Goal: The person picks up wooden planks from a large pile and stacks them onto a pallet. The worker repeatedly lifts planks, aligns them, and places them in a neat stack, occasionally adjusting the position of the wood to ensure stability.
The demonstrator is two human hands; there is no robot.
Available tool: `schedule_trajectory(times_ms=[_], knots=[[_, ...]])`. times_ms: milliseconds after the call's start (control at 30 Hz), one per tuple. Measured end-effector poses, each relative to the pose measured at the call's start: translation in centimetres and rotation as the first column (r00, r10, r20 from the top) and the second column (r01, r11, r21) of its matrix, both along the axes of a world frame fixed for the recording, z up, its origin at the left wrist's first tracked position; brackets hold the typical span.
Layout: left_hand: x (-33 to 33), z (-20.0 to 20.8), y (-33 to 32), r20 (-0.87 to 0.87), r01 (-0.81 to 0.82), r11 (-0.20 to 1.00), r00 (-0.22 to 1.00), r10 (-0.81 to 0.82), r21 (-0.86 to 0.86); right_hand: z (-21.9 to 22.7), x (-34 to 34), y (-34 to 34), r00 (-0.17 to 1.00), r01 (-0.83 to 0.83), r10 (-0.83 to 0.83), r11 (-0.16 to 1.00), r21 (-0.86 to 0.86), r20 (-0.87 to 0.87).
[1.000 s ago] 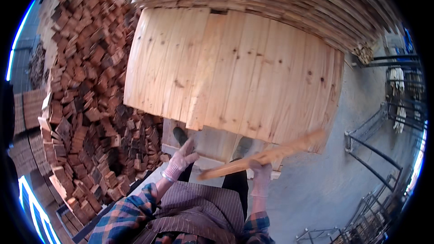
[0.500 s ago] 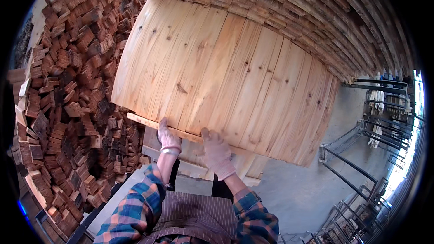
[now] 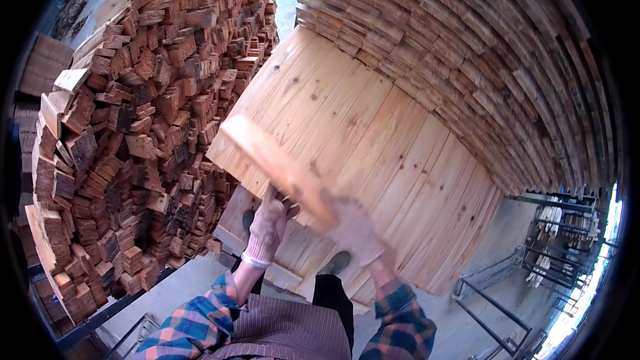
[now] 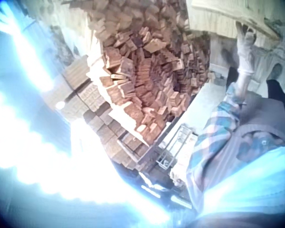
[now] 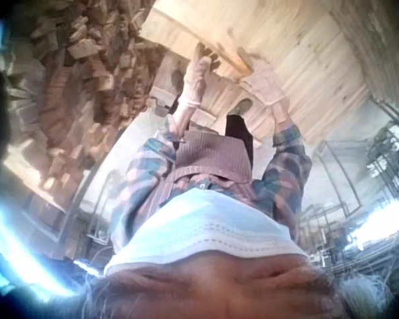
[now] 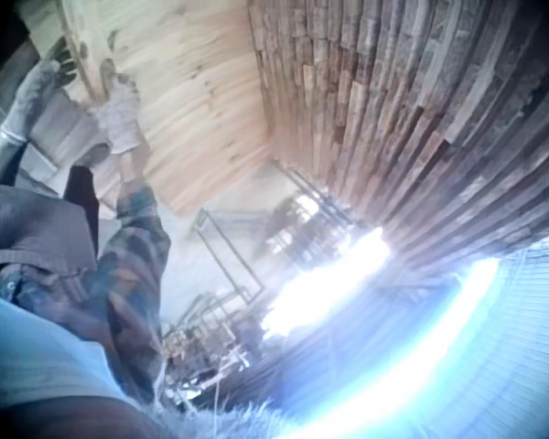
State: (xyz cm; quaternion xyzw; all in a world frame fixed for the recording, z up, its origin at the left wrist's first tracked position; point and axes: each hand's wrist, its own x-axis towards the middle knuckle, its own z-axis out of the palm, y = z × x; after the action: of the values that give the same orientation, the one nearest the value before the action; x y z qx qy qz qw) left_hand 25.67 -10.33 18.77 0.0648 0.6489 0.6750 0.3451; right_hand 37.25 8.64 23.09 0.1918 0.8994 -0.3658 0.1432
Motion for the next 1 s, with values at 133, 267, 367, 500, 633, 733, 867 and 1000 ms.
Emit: schedule_trajectory(times_ms=[133, 267, 367, 500, 633, 733, 867, 1000], knots=[[2.0, -1.5, -5.9, 0.547, -0.186, 0.982, 0.825, 0.143, 0.025, 0.7, -9.0, 11.2, 0.998, -0.026, -0.008, 0.856, 0.517, 0.064], [3.6, -3.3, -15.2, 0.523, -0.222, 0.964, 0.810, 0.264, -0.143, -4.5, -16.8, 17.3, 0.987, -0.008, -0.108, 0.690, 0.724, 0.115], [3.1, -4.3, -18.5, 0.517, -0.260, 0.916, 0.763, 0.388, -0.304, -11.0, -16.0, 21.1, 0.988, 0.107, -0.155, 0.582, 0.806, -0.020], [3.8, -2.5, -22.1, 0.571, -0.441, 0.857, 0.645, 0.509, -0.266, -11.3, -17.8, 20.4, 0.985, 0.056, -0.157, 0.682, 0.729, 0.072], [4.8, -0.6, -23.4, 0.552, -0.468, 0.851, 0.655, 0.515, -0.239, -12.0, -18.5, 19.8, 0.998, 0.061, -0.061, 0.708, 0.703, -0.025], [3.3, -0.8, -19.8, 0.551, -0.427, 0.879, 0.691, 0.468, -0.212, -12.1, -14.8, 27.0, 0.987, 0.142, -0.037, 0.649, 0.747, -0.155], [4.4, 4.5, -22.8, 0.492, -0.509, 0.844, 0.698, 0.519, -0.169, -8.7, -20.0, 12.6, 0.922, 0.003, -0.218, 0.831, 0.557, 0.320], [-0.3, 6.5, -22.4, 0.356, -0.588, 0.802, 0.776, 0.521, 0.109, -8.9, -20.9, 4.6, 0.990, 0.020, 0.023, 0.952, 0.304, -0.139]])
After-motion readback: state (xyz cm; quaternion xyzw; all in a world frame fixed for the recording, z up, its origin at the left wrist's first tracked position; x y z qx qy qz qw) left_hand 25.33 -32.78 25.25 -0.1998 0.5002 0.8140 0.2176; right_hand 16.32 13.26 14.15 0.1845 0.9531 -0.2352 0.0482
